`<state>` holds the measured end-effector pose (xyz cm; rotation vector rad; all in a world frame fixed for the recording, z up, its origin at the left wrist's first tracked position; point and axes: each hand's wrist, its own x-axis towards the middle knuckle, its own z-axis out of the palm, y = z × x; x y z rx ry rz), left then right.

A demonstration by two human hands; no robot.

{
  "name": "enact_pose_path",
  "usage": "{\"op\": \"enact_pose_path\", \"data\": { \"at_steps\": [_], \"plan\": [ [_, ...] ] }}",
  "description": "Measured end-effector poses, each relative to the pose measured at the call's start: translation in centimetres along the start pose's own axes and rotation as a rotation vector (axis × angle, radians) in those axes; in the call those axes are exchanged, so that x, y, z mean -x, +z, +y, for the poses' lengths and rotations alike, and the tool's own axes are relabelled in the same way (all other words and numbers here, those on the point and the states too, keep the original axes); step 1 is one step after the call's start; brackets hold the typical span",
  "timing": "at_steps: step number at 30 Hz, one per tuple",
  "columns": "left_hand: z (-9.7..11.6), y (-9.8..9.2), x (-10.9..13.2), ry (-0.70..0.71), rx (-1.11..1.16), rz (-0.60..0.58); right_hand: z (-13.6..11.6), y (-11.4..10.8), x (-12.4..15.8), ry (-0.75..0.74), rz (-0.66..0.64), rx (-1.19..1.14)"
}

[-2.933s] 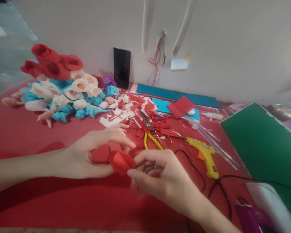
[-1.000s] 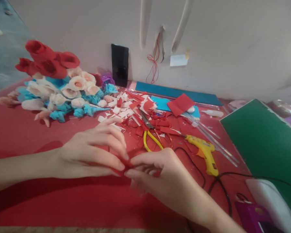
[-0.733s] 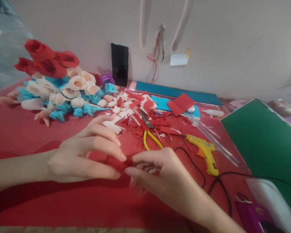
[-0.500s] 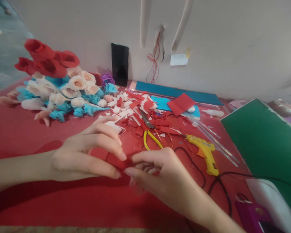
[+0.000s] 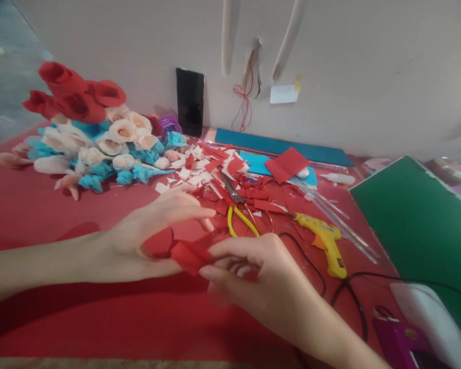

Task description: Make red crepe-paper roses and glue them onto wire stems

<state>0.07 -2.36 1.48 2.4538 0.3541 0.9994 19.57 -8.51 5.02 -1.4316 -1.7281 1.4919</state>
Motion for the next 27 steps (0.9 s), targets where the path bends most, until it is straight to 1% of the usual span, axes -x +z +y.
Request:
{"op": "enact_pose_path", "data": {
  "at_steps": [3,7,12,16,23,27],
  "plan": [
    [0.26,0.02,0.12,-0.027,0.024,-0.030,-0.07,0.08,-0.08,-0.009,0.007,0.030],
    [0.46,-0.21,0.11,0.024,0.030,-0.042,-0.02,0.02,-0.17,-0.004,-0.006,0.071],
    [0.02,-0.15,0.02,0.141,0.057,-0.003,0.04,-0.03,-0.15,0.017,0.014,0.060],
    [-0.13,-0.01,0.14,0.141,0.044,0.020,0.12,0.06,-0.17,0.031,-0.003,0.059],
    [-0.04,-0.24,-0.04,0.152,0.066,-0.051,0.34,0.09,-0.14,0.046,-0.020,0.029],
    [-0.14,-0.36,-0.07,0.143,0.081,-0.094,0.17,0.06,-0.05,0.052,-0.040,0.053]
  ]
}}
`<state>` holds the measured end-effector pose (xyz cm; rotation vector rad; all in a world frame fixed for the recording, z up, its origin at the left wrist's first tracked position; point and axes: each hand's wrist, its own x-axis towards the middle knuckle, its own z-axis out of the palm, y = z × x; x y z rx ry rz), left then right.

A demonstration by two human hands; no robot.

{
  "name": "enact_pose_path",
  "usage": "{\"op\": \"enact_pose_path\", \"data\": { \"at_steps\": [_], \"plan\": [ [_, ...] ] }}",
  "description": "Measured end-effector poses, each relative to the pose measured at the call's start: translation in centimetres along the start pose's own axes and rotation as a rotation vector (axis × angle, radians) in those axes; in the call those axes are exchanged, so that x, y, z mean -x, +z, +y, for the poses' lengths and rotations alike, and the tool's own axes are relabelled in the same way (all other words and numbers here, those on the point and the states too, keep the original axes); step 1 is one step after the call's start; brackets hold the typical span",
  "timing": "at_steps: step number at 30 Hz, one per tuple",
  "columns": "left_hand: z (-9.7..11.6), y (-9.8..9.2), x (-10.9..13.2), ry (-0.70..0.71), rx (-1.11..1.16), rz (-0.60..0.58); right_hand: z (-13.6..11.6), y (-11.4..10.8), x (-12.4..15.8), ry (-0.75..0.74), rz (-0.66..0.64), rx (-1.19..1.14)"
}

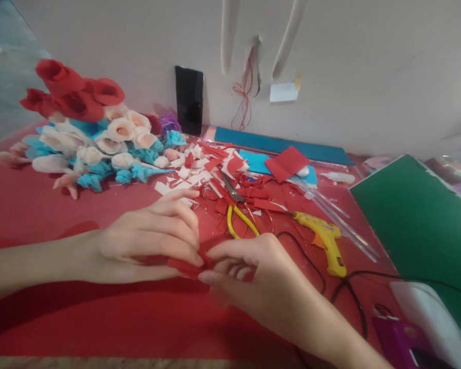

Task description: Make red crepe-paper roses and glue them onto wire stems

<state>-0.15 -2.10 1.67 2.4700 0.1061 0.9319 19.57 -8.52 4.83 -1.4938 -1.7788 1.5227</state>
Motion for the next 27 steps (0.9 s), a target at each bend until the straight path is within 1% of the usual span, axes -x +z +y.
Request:
{"op": "enact_pose_path", "data": {
  "at_steps": [10,18,23,27],
  "plan": [
    [-0.02,-0.11,0.10,0.005,-0.012,-0.054,0.16,0.04,0.16,0.023,-0.066,0.056],
    [-0.28,0.03,0.24,0.093,-0.137,0.024,0.07,-0.05,0.17,-0.026,-0.041,0.090],
    [-0.31,0.04,0.62,0.142,-0.216,0.032,0.56,0.01,0.29,-0.064,-0.030,0.106],
    [-0.21,0.09,0.66,0.166,-0.243,0.026,0.82,0.07,0.36,-0.096,-0.007,0.162]
  ]
}}
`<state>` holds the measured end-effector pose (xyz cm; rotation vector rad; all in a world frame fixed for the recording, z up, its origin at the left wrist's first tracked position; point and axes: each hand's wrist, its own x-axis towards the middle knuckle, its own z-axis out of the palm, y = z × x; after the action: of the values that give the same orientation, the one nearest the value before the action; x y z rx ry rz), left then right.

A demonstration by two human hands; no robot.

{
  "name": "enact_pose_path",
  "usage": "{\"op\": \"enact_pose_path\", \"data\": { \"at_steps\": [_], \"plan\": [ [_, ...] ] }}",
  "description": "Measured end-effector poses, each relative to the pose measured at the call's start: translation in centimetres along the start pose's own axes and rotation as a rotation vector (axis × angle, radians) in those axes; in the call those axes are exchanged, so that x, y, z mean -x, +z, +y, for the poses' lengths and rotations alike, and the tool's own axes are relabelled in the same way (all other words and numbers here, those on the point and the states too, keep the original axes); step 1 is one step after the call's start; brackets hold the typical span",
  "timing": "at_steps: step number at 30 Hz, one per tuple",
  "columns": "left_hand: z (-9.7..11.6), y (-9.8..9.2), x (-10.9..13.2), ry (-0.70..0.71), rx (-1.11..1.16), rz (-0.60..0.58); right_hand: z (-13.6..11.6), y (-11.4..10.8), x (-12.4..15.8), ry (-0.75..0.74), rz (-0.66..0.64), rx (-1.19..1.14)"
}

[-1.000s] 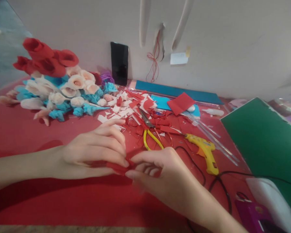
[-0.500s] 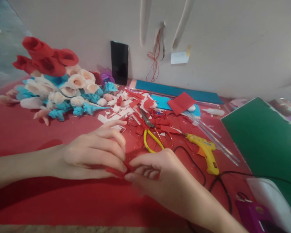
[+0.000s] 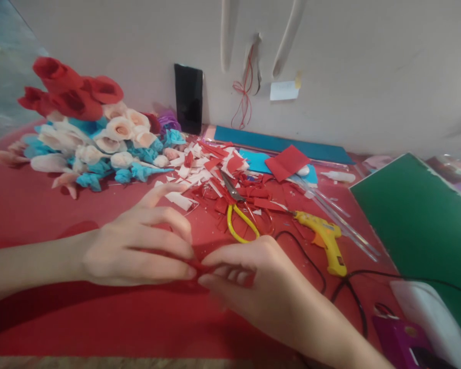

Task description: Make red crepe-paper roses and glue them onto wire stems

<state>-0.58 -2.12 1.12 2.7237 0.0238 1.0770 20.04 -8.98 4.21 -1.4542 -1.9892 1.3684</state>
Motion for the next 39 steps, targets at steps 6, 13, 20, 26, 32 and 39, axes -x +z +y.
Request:
{"op": "enact_pose_path", "data": {
  "at_steps": [6,13,20,26,32,39],
  "plan": [
    [-0.1,0.1,0.0,0.020,-0.045,0.010,0.1,-0.2,0.0,-0.018,-0.001,0.041],
    [-0.2,0.0,0.0,0.042,-0.061,-0.003,-0.1,-0.3,-0.3,-0.018,0.003,0.046],
    [0.0,0.1,0.1,0.037,-0.040,0.017,-0.5,-0.6,-0.2,-0.003,0.036,0.100],
    [0.4,0.2,-0.2,0.008,-0.055,0.026,1.3,-3.2,0.5,0.059,0.545,0.550],
    [0.5,0.9,0.0,-0.038,-0.038,0.013,7.6,-5.1,2.4,0.606,0.622,1.020],
    [-0.2,1.8,0.9,-0.056,0.059,0.054,13.3,-6.4,4.9,0.732,0.520,0.925]
  ]
}}
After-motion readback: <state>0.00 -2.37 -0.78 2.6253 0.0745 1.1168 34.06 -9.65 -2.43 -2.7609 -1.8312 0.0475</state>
